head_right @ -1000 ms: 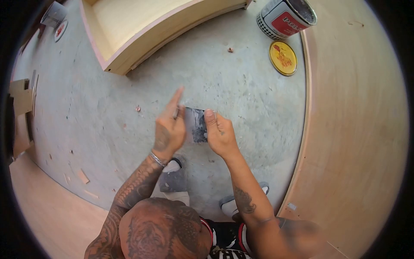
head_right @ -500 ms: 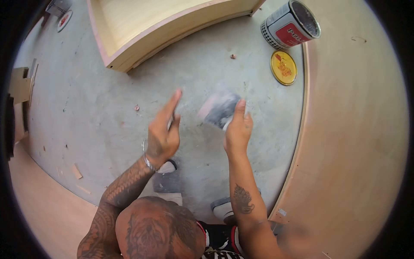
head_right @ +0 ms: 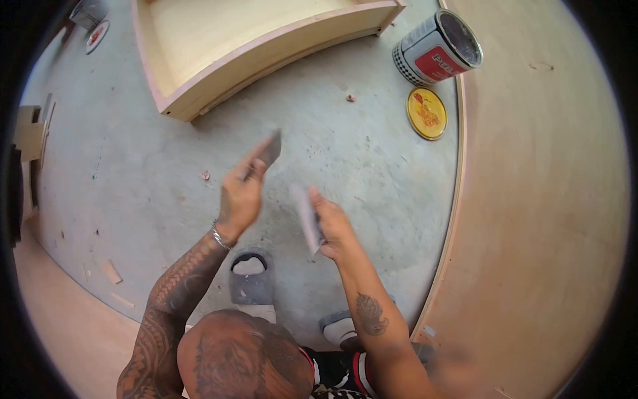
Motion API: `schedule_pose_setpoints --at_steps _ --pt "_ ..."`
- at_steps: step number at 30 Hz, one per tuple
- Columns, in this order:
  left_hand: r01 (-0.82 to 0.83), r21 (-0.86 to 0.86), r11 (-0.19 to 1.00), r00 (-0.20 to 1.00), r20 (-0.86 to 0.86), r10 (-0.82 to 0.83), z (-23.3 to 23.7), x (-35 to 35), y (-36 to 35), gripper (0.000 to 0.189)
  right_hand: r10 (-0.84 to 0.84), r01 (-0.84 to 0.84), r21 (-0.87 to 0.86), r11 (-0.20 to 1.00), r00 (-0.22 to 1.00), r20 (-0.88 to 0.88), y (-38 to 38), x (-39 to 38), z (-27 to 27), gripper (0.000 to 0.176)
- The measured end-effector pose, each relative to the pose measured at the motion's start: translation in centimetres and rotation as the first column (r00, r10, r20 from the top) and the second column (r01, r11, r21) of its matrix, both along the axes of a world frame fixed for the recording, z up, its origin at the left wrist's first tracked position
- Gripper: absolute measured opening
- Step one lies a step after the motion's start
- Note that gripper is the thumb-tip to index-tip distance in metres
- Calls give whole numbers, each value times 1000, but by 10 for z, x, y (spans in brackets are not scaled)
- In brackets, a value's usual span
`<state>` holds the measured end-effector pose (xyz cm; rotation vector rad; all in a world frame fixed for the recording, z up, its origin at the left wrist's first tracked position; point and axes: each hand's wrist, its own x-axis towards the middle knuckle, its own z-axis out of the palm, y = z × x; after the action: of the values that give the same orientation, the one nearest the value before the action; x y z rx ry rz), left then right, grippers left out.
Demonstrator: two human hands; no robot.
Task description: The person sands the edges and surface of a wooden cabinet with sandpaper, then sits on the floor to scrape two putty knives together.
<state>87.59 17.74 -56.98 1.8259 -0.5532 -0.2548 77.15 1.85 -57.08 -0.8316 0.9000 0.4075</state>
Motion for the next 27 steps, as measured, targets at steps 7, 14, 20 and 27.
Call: schedule_pose_setpoints --at_steps 7,14,20,27 --pt "-765 -475 435 86 -745 -662 -18 -2 26 9 1 465 -738 489 846 534 -15 -1 20 31" --pt "-432 -329 840 193 -943 -270 -30 -15 16 14 925 617 -787 27 283 253 32 18 79 31" --pt "-247 -356 901 -65 -922 -382 10 -14 35 37 214 204 -937 284 939 270 -51 54 2 28" --pt "-758 -147 636 190 -982 1 16 -21 28 26 -512 460 238 856 822 251 -40 19 51 18"
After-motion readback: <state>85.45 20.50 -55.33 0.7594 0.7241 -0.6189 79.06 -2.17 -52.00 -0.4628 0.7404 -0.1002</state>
